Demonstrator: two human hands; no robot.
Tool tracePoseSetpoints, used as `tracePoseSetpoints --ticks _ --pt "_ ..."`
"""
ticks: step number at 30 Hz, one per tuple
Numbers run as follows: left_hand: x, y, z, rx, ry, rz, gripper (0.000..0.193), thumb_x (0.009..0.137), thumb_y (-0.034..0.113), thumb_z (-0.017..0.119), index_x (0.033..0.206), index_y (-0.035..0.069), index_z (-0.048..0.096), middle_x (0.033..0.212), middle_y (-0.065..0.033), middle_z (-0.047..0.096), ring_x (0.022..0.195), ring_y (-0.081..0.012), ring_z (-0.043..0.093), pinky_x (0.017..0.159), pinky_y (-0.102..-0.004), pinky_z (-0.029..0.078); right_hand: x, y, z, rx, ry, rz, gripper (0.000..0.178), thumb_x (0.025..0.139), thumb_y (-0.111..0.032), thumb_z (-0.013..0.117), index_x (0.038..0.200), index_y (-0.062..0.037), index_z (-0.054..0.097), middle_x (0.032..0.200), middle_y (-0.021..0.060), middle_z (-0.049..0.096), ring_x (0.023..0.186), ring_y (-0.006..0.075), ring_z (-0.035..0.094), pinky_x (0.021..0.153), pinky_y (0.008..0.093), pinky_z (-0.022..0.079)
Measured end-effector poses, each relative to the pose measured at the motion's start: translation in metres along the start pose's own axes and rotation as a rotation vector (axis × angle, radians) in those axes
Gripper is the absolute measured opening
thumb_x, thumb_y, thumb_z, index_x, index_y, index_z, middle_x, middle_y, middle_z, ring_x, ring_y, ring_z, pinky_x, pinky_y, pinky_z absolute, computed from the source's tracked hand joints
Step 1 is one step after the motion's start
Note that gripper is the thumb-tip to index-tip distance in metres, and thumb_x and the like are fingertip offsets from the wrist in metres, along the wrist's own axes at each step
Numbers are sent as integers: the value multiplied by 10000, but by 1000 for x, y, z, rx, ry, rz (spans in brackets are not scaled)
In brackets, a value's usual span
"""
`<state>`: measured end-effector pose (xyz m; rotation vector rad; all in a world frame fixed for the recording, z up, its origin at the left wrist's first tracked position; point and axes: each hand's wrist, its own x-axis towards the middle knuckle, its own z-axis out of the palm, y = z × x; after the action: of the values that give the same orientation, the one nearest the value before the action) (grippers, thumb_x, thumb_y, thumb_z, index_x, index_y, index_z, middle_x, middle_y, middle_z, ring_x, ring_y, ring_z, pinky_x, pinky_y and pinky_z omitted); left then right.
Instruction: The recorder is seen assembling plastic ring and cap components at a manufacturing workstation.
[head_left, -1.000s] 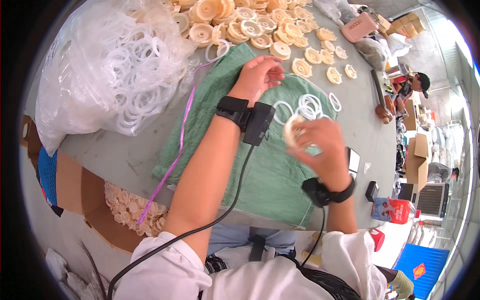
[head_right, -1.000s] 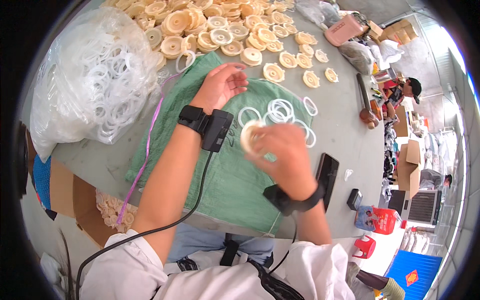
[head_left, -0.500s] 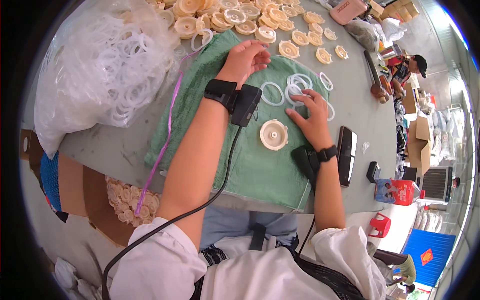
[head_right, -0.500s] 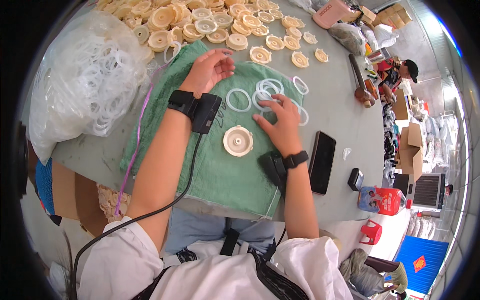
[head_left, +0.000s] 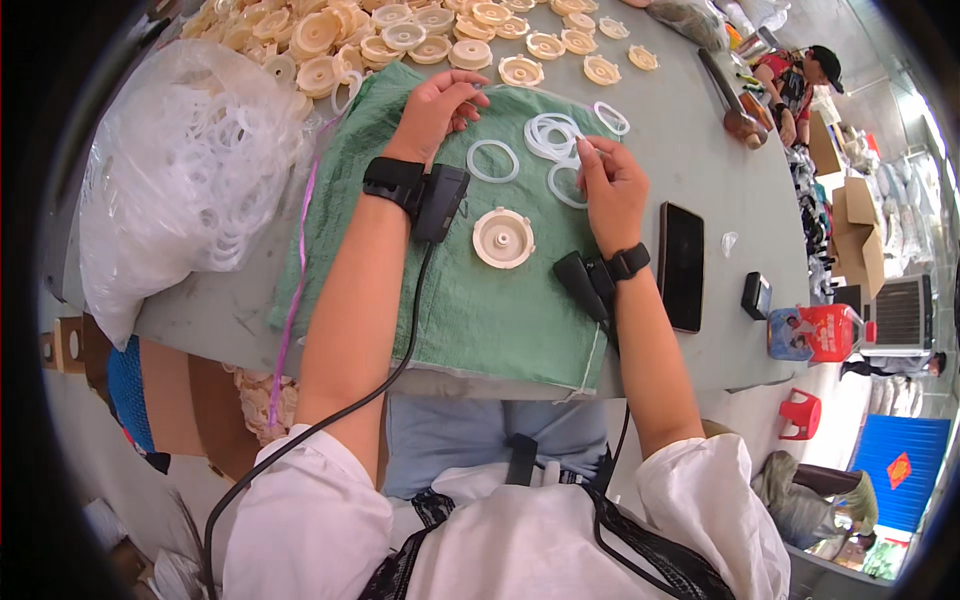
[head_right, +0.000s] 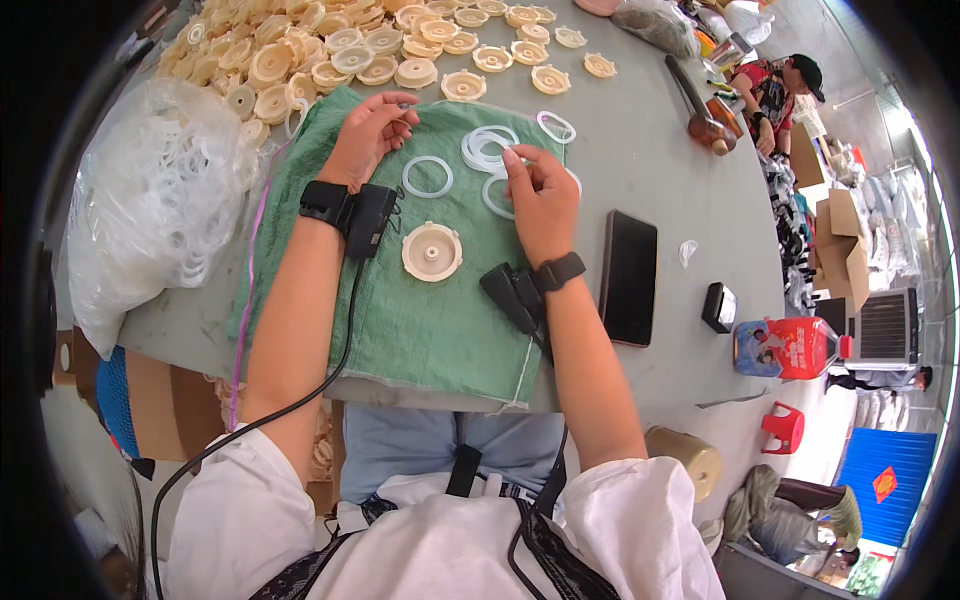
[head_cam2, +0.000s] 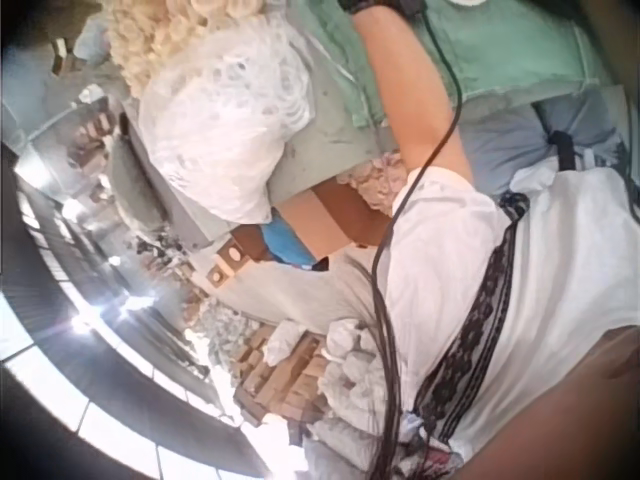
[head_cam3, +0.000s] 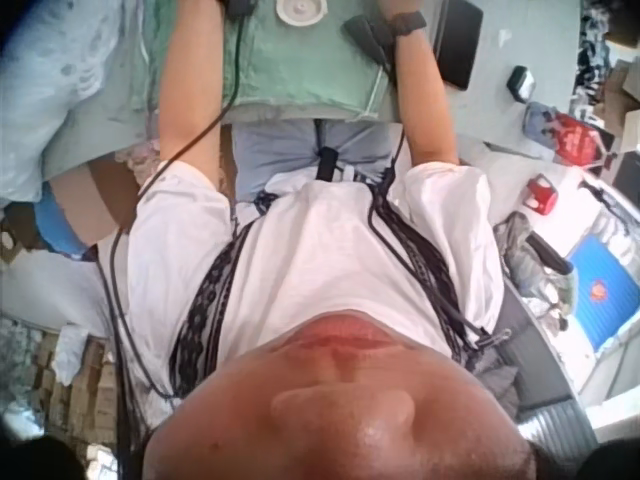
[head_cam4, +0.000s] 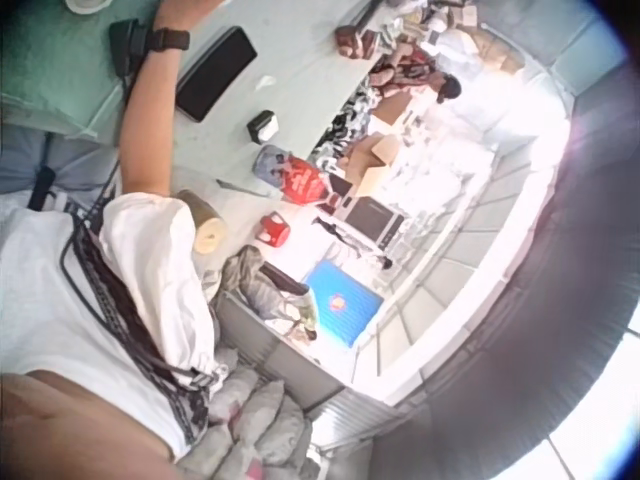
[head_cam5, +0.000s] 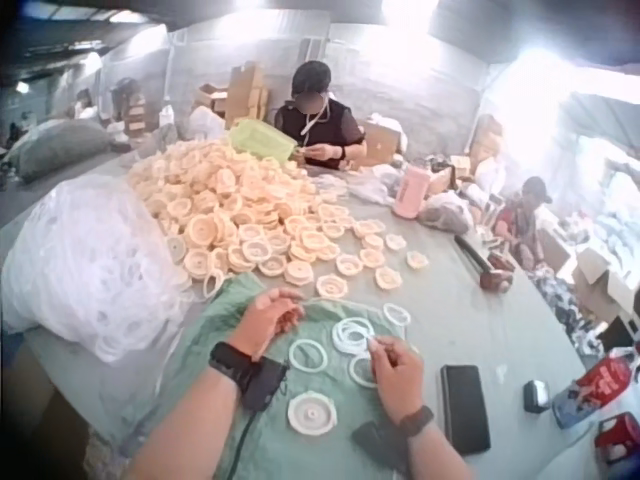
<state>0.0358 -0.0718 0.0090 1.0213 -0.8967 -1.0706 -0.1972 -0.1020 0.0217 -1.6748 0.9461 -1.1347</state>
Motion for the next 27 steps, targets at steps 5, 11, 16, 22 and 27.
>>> tracePoseSetpoints --ticks 5,11,16,22,27 --pt "3 -2 3 4 -8 -1 227 878 157 494 1047 23 565 841 -18 601 703 -74 549 655 -207 460 6 6 0 77 -16 -81 190 831 -196 651 888 -15 645 690 9 622 621 55 533 584 201 426" --pt "4 -5 6 103 -9 27 222 877 142 498 1043 13 567 839 -33 607 723 -95 569 683 -229 480 10 13 -2 -65 -58 -92 152 808 -173 657 876 -37 647 718 19 638 634 81 557 606 224 450" --pt "2 -5 4 115 8 32 221 877 140 496 1040 12 572 844 -38 608 728 -100 571 697 -235 483 8 13 0 -61 -59 -82 138 809 -150 641 898 -44 648 741 13 638 641 78 549 602 226 449" --pt "0 -3 5 107 -12 36 235 878 146 488 1057 18 570 861 -43 609 744 -103 569 708 -239 480 6 11 1 34 -47 -106 136 843 -119 585 945 -38 625 797 23 653 639 75 541 599 218 452" --pt "-11 14 20 312 -94 108 247 881 190 508 1067 56 598 961 -37 629 823 -75 568 705 -220 457 2 -6 0 232 -96 -106 219 885 -124 537 1070 -6 546 893 75 670 656 74 551 570 198 450"
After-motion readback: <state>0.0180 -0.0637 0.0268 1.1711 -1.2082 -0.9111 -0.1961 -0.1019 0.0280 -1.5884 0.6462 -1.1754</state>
